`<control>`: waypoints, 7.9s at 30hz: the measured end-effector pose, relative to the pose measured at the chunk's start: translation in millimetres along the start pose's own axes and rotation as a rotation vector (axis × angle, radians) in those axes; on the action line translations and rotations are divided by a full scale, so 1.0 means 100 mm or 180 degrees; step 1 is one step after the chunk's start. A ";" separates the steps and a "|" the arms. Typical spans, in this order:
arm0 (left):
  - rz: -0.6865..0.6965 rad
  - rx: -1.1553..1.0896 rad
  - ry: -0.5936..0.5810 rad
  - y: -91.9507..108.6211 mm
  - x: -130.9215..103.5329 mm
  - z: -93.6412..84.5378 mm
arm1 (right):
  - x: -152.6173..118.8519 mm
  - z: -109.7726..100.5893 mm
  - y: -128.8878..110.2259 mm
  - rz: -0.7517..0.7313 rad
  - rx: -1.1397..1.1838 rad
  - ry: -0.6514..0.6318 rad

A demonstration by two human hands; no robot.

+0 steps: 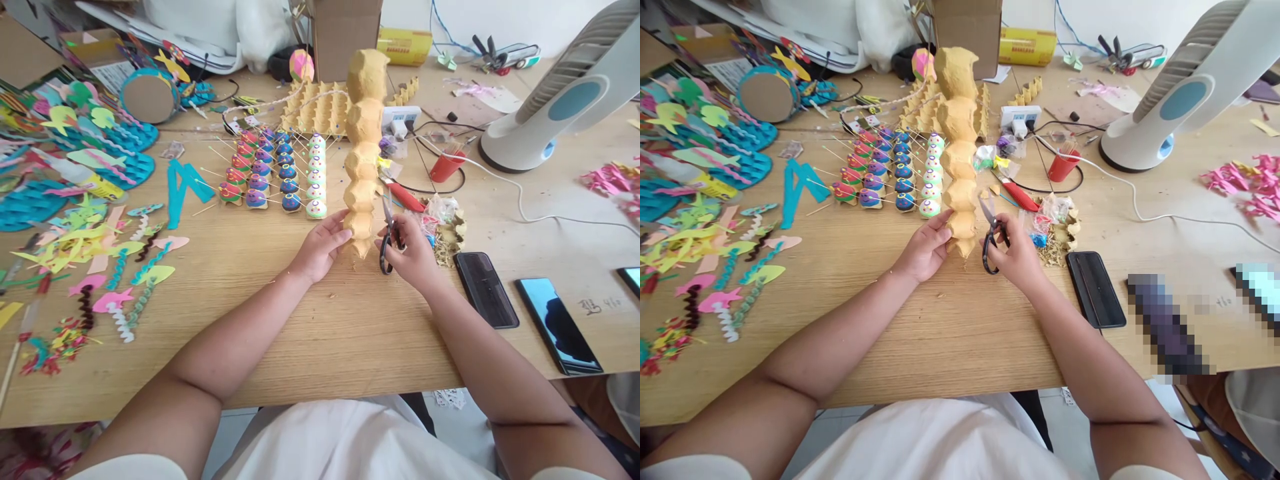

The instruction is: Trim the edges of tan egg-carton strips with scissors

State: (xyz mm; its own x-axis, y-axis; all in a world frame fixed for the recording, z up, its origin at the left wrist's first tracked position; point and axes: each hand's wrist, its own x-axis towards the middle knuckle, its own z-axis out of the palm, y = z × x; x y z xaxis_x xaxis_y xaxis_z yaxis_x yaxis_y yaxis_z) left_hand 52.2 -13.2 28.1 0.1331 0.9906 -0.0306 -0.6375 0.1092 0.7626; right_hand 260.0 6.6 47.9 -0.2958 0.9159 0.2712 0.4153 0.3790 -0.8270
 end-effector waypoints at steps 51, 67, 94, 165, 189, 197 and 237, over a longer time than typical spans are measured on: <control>0.0014 0.0113 0.0093 -0.07 0.01 -0.02 | -0.01 -0.02 0.11 0.0230 -0.0737 0.0438; -0.0078 0.0313 0.0024 -0.14 0.03 -0.02 | -0.03 0.21 0.14 0.0860 0.1533 0.0230; 0.0212 0.0845 -0.0010 -0.26 0.05 -0.05 | 0.00 0.26 0.20 0.0677 0.1556 0.0631; 0.2061 0.3383 0.0659 -0.06 0.03 0.05 | -0.03 0.19 -0.22 0.0104 -0.1451 0.0080; 0.2966 0.4000 0.0648 -0.07 0.02 0.03 | -0.07 0.19 -0.18 -0.0320 -0.2193 0.0249; 0.2969 0.4004 0.0665 -0.08 0.02 0.04 | -0.06 0.17 -0.18 -0.0443 -0.2373 0.0324; 0.2968 0.3953 0.0665 -0.07 0.00 0.06 | 0.03 0.09 -0.12 -0.0165 -0.1676 0.0406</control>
State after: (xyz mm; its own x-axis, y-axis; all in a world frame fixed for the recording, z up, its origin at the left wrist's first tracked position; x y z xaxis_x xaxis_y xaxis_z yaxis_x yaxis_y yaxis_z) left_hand 61.2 -14.9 26.3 -0.1073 0.6726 0.7322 0.5823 -0.5544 0.5946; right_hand 246.0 3.6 54.2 -0.2342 0.8907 0.3897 0.7874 0.4089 -0.4613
